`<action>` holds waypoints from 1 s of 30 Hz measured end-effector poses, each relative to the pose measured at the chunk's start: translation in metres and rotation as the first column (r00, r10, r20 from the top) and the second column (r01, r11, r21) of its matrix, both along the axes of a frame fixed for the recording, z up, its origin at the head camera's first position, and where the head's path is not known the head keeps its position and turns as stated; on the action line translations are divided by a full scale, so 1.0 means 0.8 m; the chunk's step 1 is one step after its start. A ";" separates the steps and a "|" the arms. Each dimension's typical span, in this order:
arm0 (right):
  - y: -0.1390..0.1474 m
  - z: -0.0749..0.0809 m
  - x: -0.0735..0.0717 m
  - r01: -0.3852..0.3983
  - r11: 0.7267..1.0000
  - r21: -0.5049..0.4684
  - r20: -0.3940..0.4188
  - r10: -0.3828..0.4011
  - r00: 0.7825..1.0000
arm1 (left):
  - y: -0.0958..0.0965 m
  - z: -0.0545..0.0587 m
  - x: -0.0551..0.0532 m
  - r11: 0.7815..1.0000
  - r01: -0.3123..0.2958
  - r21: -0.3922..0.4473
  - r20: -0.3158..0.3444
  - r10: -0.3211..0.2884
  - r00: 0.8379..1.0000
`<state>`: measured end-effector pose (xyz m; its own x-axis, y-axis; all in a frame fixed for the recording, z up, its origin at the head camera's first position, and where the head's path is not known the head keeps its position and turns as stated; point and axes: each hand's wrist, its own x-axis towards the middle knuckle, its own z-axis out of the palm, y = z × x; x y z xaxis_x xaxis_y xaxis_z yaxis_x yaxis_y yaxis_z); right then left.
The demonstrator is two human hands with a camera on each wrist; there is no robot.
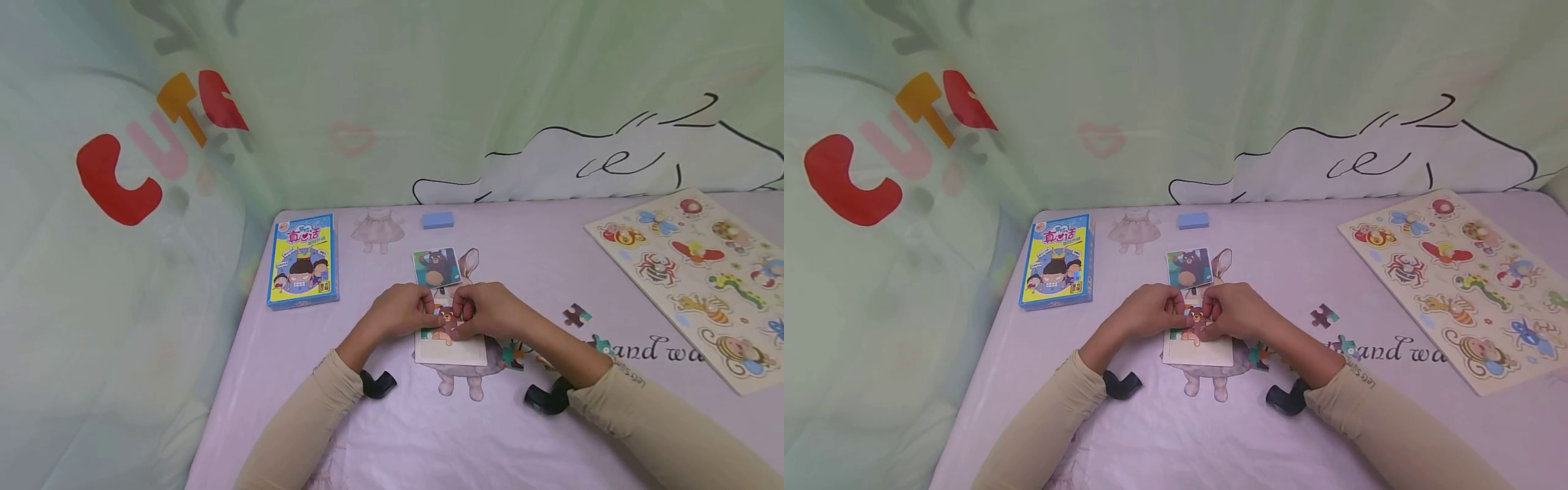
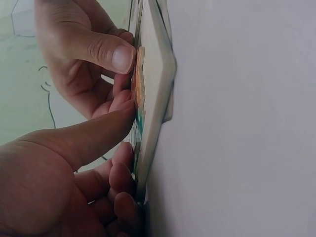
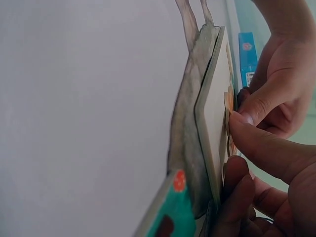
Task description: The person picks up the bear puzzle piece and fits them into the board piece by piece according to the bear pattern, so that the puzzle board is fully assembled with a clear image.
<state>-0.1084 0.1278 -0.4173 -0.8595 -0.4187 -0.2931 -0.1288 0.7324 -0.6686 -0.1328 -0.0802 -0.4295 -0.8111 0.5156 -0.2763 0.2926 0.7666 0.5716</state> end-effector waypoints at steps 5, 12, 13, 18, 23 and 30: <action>0.000 -0.001 -0.001 0.001 1.000 0.004 -0.002 -0.001 1.000 | 0.000 0.002 0.001 1.000 -0.006 -0.004 0.003 0.006 1.000; -0.001 -0.001 0.001 0.000 1.000 0.006 -0.011 0.000 1.000 | 0.002 0.002 0.003 1.000 -0.023 -0.015 0.014 0.023 1.000; 0.000 -0.001 0.001 -0.002 1.000 0.005 -0.009 0.002 1.000 | 0.002 0.002 0.003 1.000 -0.023 -0.018 0.014 0.024 1.000; 0.001 -0.001 0.000 -0.010 1.000 0.010 -0.002 0.010 1.000 | 0.002 0.006 0.004 1.000 -0.024 -0.015 0.036 0.025 0.999; 0.001 0.000 0.000 -0.008 1.000 0.013 -0.003 0.008 1.000 | 0.001 0.008 0.005 0.999 -0.026 -0.018 0.059 0.027 0.998; -0.001 -0.003 0.000 -0.012 1.000 0.024 -0.039 0.013 0.999 | 0.001 0.010 0.005 1.000 -0.005 -0.025 0.059 0.007 0.998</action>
<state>-0.1086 0.1274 -0.4195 -0.8654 -0.4229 -0.2689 -0.1642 0.7461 -0.6452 -0.1284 -0.0795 -0.4217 -0.7961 0.5029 -0.3366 0.2542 0.7826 0.5682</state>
